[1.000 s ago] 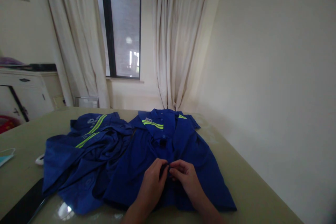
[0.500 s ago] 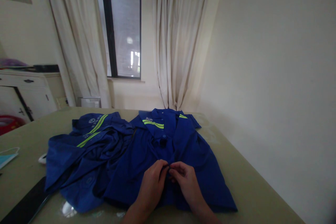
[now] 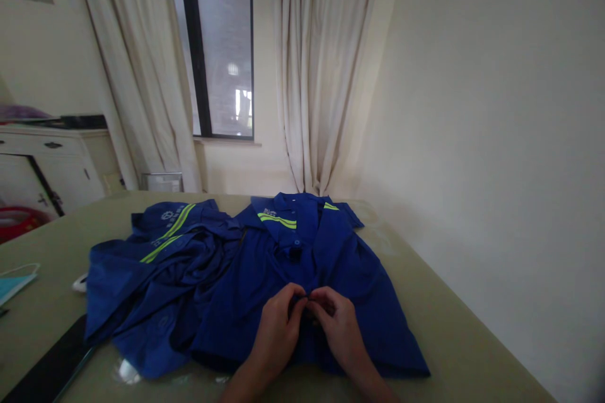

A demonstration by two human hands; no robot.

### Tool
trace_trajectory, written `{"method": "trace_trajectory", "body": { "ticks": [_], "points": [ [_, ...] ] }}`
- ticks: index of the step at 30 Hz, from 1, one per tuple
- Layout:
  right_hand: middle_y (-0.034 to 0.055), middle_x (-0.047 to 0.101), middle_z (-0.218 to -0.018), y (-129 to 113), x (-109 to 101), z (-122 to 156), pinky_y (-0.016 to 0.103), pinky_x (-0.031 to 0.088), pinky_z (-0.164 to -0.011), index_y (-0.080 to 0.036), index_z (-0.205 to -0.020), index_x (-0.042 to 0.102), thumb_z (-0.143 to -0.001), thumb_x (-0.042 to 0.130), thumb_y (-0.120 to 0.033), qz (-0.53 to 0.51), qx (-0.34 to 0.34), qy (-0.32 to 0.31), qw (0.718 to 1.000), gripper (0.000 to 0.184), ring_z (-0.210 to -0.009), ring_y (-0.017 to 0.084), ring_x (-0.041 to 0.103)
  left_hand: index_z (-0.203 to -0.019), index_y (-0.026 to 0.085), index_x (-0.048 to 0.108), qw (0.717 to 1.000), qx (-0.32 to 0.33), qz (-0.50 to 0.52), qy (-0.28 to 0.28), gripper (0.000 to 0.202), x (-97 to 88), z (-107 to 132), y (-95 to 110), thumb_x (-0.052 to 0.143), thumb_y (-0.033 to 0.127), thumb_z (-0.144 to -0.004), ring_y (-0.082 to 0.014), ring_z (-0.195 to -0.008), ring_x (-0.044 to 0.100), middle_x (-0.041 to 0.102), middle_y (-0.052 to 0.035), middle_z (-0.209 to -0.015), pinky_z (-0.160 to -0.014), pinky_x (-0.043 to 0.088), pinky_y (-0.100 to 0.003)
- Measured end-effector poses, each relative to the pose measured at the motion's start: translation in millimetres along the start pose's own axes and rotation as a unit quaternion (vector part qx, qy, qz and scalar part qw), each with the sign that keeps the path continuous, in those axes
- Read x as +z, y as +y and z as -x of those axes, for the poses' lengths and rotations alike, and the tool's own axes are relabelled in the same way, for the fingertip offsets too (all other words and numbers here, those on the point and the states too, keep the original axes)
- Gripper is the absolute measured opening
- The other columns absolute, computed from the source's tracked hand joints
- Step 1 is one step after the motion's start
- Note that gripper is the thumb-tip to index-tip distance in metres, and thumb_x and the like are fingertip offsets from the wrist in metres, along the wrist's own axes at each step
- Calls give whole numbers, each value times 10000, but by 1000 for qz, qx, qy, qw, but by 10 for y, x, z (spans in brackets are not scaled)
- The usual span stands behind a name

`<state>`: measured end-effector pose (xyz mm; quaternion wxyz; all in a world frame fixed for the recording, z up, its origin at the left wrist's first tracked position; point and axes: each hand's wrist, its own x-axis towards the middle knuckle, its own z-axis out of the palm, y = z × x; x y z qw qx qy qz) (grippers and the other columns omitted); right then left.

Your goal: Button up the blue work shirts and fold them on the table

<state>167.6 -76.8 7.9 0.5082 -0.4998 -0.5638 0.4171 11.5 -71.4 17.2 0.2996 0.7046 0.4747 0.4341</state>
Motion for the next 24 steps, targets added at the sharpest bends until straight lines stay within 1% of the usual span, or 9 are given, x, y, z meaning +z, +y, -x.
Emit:
{"method": "trace_trajectory", "body": {
  "ticks": [3,6,9,12,15,17,19,21,24],
  "points": [
    [50,732,-791,-15,9,15,274,528,-596,-201,-868,701,-846,710,-488,16,-9,5,1000,288,-716,223,687,-985,233,664,1000,-9,12,-11,165,-12,-1,23,505,267,-960,-202,-834,678,729,-22,-916,-764,464,-299],
    [36,721,-796,-17,-1,23,268,530,-621,-211,-884,670,-887,671,-423,53,-43,17,998,211,-721,211,689,-973,221,671,1000,-16,22,-16,160,-14,-1,31,517,259,-947,-202,-825,668,724,-28,-911,-748,458,-296],
    [13,718,-810,8,-61,12,262,538,-689,-230,-1010,665,-924,626,-318,110,-95,12,989,129,-739,192,699,-962,210,676,999,-15,33,-19,148,-18,-12,24,544,273,-935,-194,-792,648,711,-26,-885,-731,452,-291],
    [22,747,-932,24,-141,-9,271,545,-793,-256,-1157,670,-949,577,-257,161,-149,-14,976,228,-842,192,716,-929,204,687,996,-16,82,-31,147,-41,-46,15,598,321,-915,-187,-781,631,703,-18,-859,-719,453,-277],
    [48,750,-1075,-19,-171,-16,285,531,-900,-254,-1130,694,-976,542,-258,173,-187,-23,967,216,-991,205,706,-878,200,714,988,-31,144,-46,267,-74,-94,-3,582,426,-929,-193,-810,627,708,-20,-843,-737,465,-274],
    [56,749,-1054,-78,-151,-8,280,536,-880,-240,-1087,695,-988,530,-270,164,-186,-13,969,194,-973,204,706,-864,200,735,982,-48,178,-36,370,-80,-123,-29,517,485,-957,-200,-857,634,722,-29,-859,-787,477,-285],
    [55,748,-1012,-136,-117,9,272,542,-837,-233,-1059,689,-989,533,-275,155,-175,-8,972,175,-923,199,707,-868,197,740,976,-65,207,-27,372,-64,-143,-65,541,504,-938,-194,-843,637,723,-28,-852,-778,486,-282],
    [47,746,-979,-170,-88,29,264,541,-808,-232,-1041,685,-982,542,-265,150,-169,-11,974,158,-885,193,706,-918,195,732,968,-83,237,-27,309,-31,-152,-103,660,488,-857,-172,-749,625,701,-10,-806,-678,479,-256],
    [39,743,-972,-165,-72,54,257,536,-794,-232,-1047,684,-974,536,-233,145,-167,-14,975,165,-870,186,705,-953,187,727,957,-112,266,-35,333,7,-152,-146,755,460,-763,-148,-651,600,689,-1,-776,-566,439,-229]
  ]
}}
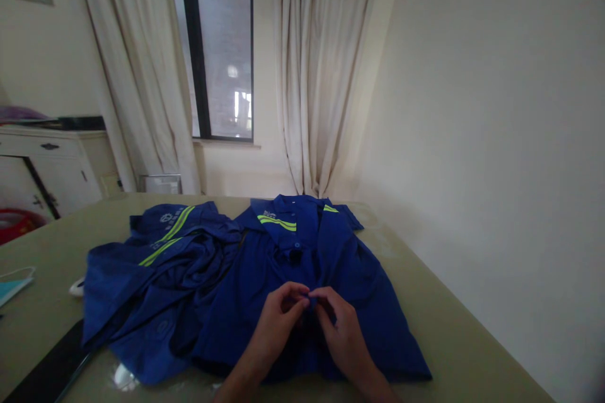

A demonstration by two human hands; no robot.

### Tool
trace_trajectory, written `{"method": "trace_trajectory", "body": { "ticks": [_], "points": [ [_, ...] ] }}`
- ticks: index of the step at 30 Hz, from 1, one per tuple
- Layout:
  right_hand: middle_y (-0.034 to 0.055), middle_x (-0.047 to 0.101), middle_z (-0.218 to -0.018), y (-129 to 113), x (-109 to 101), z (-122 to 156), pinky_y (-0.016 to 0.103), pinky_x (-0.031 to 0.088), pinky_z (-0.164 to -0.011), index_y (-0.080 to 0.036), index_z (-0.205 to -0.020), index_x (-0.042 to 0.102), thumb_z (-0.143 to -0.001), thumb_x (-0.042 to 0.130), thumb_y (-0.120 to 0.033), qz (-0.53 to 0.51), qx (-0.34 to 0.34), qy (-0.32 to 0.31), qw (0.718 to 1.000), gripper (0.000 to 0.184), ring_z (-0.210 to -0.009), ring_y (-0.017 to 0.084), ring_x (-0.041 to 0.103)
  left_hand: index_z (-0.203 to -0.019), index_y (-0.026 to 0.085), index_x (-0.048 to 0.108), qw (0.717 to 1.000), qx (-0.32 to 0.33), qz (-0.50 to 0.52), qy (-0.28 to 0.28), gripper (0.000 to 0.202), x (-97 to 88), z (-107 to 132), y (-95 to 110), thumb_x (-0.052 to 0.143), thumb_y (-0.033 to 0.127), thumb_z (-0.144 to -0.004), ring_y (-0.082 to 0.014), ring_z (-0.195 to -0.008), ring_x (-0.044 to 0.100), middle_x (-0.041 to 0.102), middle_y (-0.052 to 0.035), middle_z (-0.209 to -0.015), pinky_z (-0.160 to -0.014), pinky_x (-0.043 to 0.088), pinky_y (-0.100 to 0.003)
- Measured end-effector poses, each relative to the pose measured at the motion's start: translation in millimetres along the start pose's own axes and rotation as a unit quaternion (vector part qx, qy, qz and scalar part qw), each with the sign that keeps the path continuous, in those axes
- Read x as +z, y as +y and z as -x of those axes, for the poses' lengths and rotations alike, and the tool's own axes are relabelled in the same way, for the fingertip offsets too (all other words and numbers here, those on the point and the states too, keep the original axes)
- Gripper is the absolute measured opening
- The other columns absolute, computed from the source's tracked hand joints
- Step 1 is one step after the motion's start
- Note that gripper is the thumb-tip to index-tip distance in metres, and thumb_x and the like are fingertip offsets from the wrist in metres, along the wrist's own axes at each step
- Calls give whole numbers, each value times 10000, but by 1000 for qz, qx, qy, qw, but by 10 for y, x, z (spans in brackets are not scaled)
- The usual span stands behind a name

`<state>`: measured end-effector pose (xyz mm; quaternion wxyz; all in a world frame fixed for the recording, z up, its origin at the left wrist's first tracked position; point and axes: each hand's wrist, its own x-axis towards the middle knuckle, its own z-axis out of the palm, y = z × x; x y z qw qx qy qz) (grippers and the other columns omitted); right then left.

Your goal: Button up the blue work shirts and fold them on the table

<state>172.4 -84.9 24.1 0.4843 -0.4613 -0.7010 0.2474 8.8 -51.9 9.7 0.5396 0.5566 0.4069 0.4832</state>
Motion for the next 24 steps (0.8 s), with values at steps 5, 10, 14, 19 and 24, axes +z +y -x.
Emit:
{"method": "trace_trajectory", "body": {
  "ticks": [5,10,14,19,24],
  "points": [
    [27,741,-933,55,13,15,250,533,-776,-234,-1055,690,-980,531,-235,-9,3,4,1000,176,-849,182,708,-769,173,716,999,5,-35,3,272,-31,-1,-7,764,441,-772,-143,-645,582,682,-2,-695,-603,424,-234],
    [40,722,-946,46,-4,-12,256,536,-790,-229,-1030,680,-967,579,-305,12,-11,56,998,141,-862,188,691,-810,184,718,996,36,-75,24,292,-11,16,38,709,475,-827,-182,-726,619,707,-23,-755,-683,462,-264],
    [-4,613,-723,-12,-18,-4,229,458,-596,-213,-847,625,-934,637,-456,38,27,106,993,258,-641,150,574,-820,195,696,986,61,-129,83,307,46,95,116,639,490,-884,-204,-756,646,711,-31,-786,-708,482,-285],
    [-32,503,-620,-30,23,0,230,367,-535,-200,-746,608,-925,587,-607,-10,88,34,996,445,-581,133,468,-857,211,735,980,93,-169,53,241,99,176,170,634,424,-901,-214,-791,669,746,-48,-840,-740,493,-298],
    [-41,473,-642,-13,-41,-40,225,352,-566,-199,-727,572,-963,552,-553,-31,81,0,996,426,-611,127,440,-814,186,720,997,39,-60,34,291,90,97,118,699,475,-848,-167,-691,596,678,-16,-727,-649,455,-257]
  ]
}}
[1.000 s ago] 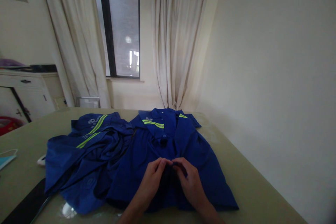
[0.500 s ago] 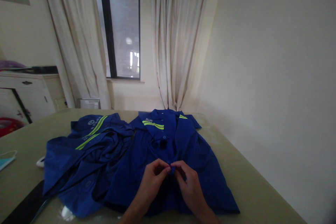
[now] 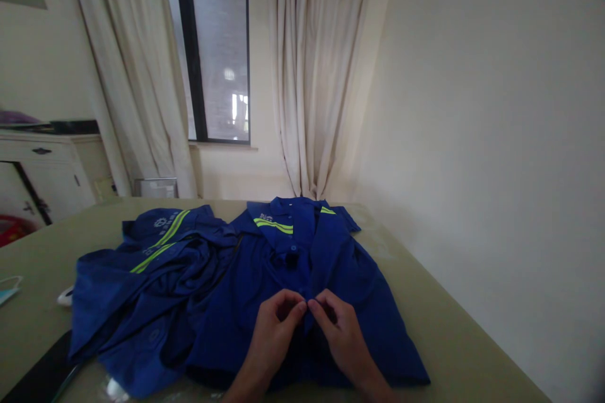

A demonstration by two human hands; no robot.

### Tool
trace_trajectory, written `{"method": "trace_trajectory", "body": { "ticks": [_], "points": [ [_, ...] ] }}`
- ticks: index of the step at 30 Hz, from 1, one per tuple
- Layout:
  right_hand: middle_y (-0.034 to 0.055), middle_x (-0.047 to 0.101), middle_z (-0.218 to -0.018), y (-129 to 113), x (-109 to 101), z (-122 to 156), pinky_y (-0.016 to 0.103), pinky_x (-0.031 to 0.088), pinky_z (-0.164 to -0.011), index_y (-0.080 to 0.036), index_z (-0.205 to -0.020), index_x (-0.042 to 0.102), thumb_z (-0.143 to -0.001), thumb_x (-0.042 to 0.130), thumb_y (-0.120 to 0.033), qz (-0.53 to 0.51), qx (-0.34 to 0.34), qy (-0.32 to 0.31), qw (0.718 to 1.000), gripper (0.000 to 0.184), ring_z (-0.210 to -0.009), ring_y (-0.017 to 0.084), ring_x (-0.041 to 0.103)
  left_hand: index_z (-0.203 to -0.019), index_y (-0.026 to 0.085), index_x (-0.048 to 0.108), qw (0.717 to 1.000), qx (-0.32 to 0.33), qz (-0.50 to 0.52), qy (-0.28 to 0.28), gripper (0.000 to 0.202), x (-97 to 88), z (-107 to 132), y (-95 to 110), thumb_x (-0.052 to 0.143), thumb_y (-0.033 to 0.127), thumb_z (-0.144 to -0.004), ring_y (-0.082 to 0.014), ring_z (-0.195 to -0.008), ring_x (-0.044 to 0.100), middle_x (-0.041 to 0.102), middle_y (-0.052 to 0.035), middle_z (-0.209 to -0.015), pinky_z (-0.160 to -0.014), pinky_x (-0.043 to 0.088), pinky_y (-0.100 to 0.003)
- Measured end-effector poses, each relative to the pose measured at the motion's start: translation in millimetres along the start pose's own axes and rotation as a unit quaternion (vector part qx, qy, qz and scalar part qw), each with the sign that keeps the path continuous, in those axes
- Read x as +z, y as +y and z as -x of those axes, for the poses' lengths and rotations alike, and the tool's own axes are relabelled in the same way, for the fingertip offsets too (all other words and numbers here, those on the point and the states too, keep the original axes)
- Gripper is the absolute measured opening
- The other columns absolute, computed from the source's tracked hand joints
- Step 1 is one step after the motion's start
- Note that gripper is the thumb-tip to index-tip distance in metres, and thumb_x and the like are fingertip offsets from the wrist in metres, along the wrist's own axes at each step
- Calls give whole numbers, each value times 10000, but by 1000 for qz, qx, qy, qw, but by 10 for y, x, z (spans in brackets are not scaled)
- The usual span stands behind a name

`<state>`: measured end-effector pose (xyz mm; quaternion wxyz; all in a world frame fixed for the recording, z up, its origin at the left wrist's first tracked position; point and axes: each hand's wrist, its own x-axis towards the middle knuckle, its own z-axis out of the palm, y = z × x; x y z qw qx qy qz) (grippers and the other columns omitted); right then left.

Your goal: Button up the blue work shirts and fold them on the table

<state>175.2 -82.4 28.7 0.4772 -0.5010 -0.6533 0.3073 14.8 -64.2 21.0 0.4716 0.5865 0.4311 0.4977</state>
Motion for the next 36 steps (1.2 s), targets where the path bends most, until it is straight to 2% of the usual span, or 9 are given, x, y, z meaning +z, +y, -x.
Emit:
{"method": "trace_trajectory", "body": {
  "ticks": [4,10,14,18,24,29,31,33,36],
  "points": [
    [-47,465,-647,-37,-77,-33,224,342,-577,-198,-723,565,-964,577,-501,21,-27,-13,999,387,-620,123,433,-767,170,680,994,-31,100,-11,379,-7,-43,-31,780,535,-756,-123,-625,528,601,16,-662,-605,417,-228],
    [-41,499,-660,-55,-47,-15,226,353,-591,-200,-738,572,-980,556,-498,34,-26,5,999,384,-628,126,458,-783,164,676,982,-74,172,-27,401,11,-32,-142,810,538,-728,-107,-645,533,606,14,-709,-622,424,-213],
    [-39,504,-658,6,5,-3,227,361,-590,-201,-742,560,-980,546,-516,19,-13,6,1000,395,-628,129,467,-941,175,692,982,-83,171,-8,510,61,-41,-220,823,597,-685,-112,-637,559,650,4,-758,-612,447,-221],
    [-48,477,-662,84,30,-21,223,364,-581,-199,-756,560,-967,561,-531,-14,-5,2,1000,393,-630,123,447,-956,176,708,992,-40,121,-11,511,81,-38,-228,763,634,-736,-129,-622,570,670,-5,-734,-582,442,-232],
    [-40,500,-668,157,14,-57,232,385,-604,-196,-732,563,-962,550,-565,2,-3,11,1000,435,-652,134,476,-994,174,735,999,10,6,-47,389,32,-24,-175,733,519,-816,-202,-825,656,741,-57,-893,-770,502,-299],
    [25,666,-937,161,-92,-29,278,479,-803,-203,-1015,654,-918,615,-588,68,-29,-27,997,399,-874,197,616,-939,183,696,995,36,-84,-45,345,60,89,-54,485,454,-975,-199,-783,639,713,-48,-840,-723,491,-299],
    [67,685,-1091,147,-194,36,332,487,-913,-214,-1141,656,-818,727,-605,102,-33,-62,992,512,-1015,247,632,-1055,206,690,984,53,-148,-80,261,-44,205,10,508,363,-955,-216,-905,660,730,-62,-983,-828,501,-328],
    [104,673,-1208,143,-363,141,393,474,-990,-226,-1220,659,-680,835,-610,151,-36,-103,982,685,-1118,301,617,-1178,259,676,956,73,-262,-114,326,-283,348,69,622,275,-856,-254,-1114,631,710,-67,-1186,-1014,443,-408],
    [136,601,-1390,201,-745,335,463,407,-1096,-268,-1318,647,-596,896,-549,248,-41,-127,959,814,-1266,357,551,-1225,332,680,874,66,-469,-114,537,-833,536,107,703,179,-710,-311,-1304,535,649,-47,-1358,-1179,240,-558]
  ]
}}
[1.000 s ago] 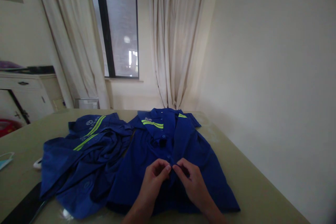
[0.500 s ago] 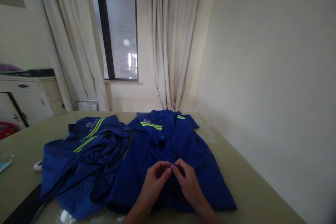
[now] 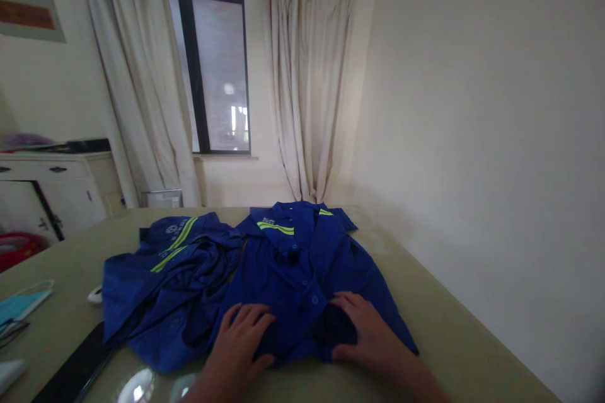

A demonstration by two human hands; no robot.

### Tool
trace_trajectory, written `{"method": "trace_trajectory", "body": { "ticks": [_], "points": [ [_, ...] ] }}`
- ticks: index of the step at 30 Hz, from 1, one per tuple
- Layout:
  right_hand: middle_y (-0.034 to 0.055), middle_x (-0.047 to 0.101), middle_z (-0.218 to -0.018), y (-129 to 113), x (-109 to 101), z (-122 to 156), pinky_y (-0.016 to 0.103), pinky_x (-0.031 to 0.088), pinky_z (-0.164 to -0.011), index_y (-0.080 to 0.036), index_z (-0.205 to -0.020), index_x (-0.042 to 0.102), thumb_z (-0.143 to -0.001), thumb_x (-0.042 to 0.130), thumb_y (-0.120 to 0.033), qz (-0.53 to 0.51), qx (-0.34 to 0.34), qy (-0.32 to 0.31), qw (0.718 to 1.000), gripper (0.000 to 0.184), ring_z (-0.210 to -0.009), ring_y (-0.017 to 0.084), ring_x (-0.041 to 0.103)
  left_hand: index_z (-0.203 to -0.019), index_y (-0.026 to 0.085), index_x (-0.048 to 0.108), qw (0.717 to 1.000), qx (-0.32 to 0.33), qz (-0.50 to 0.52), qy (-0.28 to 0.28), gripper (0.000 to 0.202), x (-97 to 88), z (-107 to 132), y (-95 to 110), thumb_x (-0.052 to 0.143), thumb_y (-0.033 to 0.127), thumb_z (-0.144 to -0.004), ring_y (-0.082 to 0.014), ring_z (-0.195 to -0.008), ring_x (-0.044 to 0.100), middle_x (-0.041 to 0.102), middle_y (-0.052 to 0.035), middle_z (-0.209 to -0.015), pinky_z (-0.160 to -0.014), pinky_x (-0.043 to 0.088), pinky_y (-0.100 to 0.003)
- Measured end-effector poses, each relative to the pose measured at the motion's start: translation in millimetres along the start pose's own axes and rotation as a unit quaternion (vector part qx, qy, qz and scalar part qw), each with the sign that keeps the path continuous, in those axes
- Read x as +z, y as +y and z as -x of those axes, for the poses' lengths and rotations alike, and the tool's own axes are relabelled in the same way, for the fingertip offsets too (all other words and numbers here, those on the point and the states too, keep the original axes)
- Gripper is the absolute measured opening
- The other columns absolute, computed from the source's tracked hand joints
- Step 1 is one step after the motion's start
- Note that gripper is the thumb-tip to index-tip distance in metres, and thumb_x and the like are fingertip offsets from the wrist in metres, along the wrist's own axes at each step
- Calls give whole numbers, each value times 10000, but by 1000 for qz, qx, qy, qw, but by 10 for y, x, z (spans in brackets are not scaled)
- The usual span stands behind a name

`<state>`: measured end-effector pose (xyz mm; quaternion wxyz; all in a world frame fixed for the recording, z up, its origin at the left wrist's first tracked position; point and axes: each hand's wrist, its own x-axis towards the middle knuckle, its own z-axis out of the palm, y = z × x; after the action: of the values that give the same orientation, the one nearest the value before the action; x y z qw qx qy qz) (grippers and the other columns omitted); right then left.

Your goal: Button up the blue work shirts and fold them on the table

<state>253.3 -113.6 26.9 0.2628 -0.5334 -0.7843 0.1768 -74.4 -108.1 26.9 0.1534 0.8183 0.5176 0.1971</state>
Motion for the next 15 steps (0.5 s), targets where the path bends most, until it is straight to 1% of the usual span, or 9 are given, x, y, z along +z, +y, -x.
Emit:
{"method": "trace_trajectory", "body": {
  "ticks": [1,3,4,6,8,10,13,14,15],
  "points": [
    [131,584,-1424,94,-91,97,473,381,-1123,-287,-1333,645,-639,875,-516,33,11,8,999,766,-1300,357,532,-1228,331,684,998,-27,-58,2,559,-90,90,-151,681,144,-700,-313,-1323,525,639,-49,-1380,-1183,226,-574],
    [124,594,-1425,291,-261,261,482,373,-1137,-298,-1322,661,-687,841,-448,88,43,27,995,677,-1310,351,535,-1221,320,694,988,-66,-137,19,593,-225,221,-438,582,52,-704,-289,-1324,536,637,-47,-1385,-1153,311,-536],
    [123,611,-1408,379,-333,324,487,381,-1133,-297,-1315,670,-692,834,-433,108,57,28,992,658,-1299,351,548,-1196,317,707,985,-71,-153,24,589,-267,259,-561,534,24,-715,-269,-1291,566,654,-41,-1356,-1120,373,-496],
    [120,663,-1341,510,-442,410,475,428,-1099,-292,-1279,696,-744,790,-427,133,64,23,989,560,-1242,338,599,-1140,314,726,986,-61,-149,45,575,-313,295,-754,466,-3,-737,-229,-1205,620,686,-25,-1279,-1053,460,-411],
    [109,708,-1267,571,-508,463,445,477,-1052,-297,-1240,720,-815,719,-402,141,43,14,989,439,-1172,313,649,-1111,314,728,988,-42,-124,83,539,-341,305,-892,449,17,-759,-210,-1157,639,695,-13,-1230,-1032,489,-362],
    [99,726,-1238,593,-545,513,421,501,-1029,-308,-1223,731,-836,678,-347,142,17,5,990,392,-1140,297,671,-1085,313,726,985,-25,-107,136,478,-381,325,-1005,468,67,-767,-213,-1160,634,686,-11,-1230,-1046,488,-350],
    [94,714,-1273,646,-579,613,415,492,-1058,-316,-1277,706,-830,645,-282,147,8,0,989,453,-1181,293,659,-1027,292,725,968,-36,-106,224,332,-446,413,-1162,503,184,-806,-239,-1121,641,681,-34,-1182,-1023,504,-359],
    [91,707,-1288,678,-587,650,414,488,-1068,-317,-1300,693,-837,622,-265,150,11,2,989,471,-1195,288,653,-1018,285,725,963,-47,-112,240,310,-454,456,-1206,509,207,-810,-249,-1104,642,684,-42,-1157,-1006,513,-367],
    [86,700,-1302,713,-594,686,411,485,-1076,-317,-1322,679,-846,593,-244,150,14,3,989,489,-1207,281,649,-1016,281,727,961,-53,-120,242,310,-448,500,-1244,511,207,-807,-257,-1093,642,687,-47,-1140,-993,519,-376]
  ]
}}
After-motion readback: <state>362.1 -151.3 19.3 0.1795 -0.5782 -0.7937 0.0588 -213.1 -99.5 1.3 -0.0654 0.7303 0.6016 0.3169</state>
